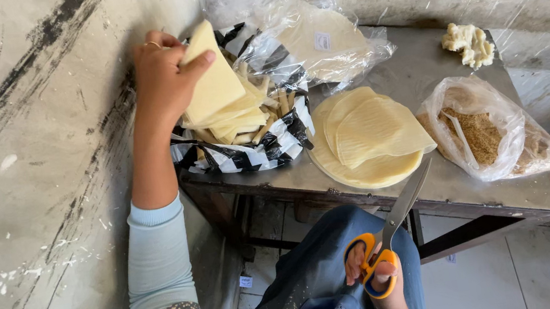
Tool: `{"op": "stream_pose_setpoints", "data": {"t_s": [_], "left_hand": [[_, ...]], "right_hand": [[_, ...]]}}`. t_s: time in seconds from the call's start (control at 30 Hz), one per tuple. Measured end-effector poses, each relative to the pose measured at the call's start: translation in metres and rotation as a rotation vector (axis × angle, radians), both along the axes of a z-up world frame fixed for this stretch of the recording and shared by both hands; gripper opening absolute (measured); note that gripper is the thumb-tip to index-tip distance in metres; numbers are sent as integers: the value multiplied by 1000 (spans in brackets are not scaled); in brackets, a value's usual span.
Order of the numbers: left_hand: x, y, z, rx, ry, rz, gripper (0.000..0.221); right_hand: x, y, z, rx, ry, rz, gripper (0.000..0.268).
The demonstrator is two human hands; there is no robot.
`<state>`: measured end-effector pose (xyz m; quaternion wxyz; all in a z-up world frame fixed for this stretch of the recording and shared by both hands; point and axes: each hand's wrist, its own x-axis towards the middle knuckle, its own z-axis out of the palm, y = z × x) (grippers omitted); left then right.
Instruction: The person uses scissors to cut circular pieces of flatbread into smaller triangular sections, stacking the finished pieces into a basket.
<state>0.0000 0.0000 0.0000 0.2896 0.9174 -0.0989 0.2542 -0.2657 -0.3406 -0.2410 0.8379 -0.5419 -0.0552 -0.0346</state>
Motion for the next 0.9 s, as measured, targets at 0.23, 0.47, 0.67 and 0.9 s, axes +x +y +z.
{"op": "stream_pose_setpoints", "data": {"t_s": [0.23,0.47,0.67,0.9], "left_hand": [[-14,-10,43,24,-594,153,22],[-45,-37,-7,345,-52,-32,32],[-65,-33,-11,406,-388,-118,72],[-99,-116,-51,26,-260,-643,38]], "right_hand": [[0,8,4,10,-10,-52,93],[-5,-1,4,-8,1,-150,93],[-10,-11,1,35,-1,-182,91],[0,-28,6,-60,-97,-253,75]]}}
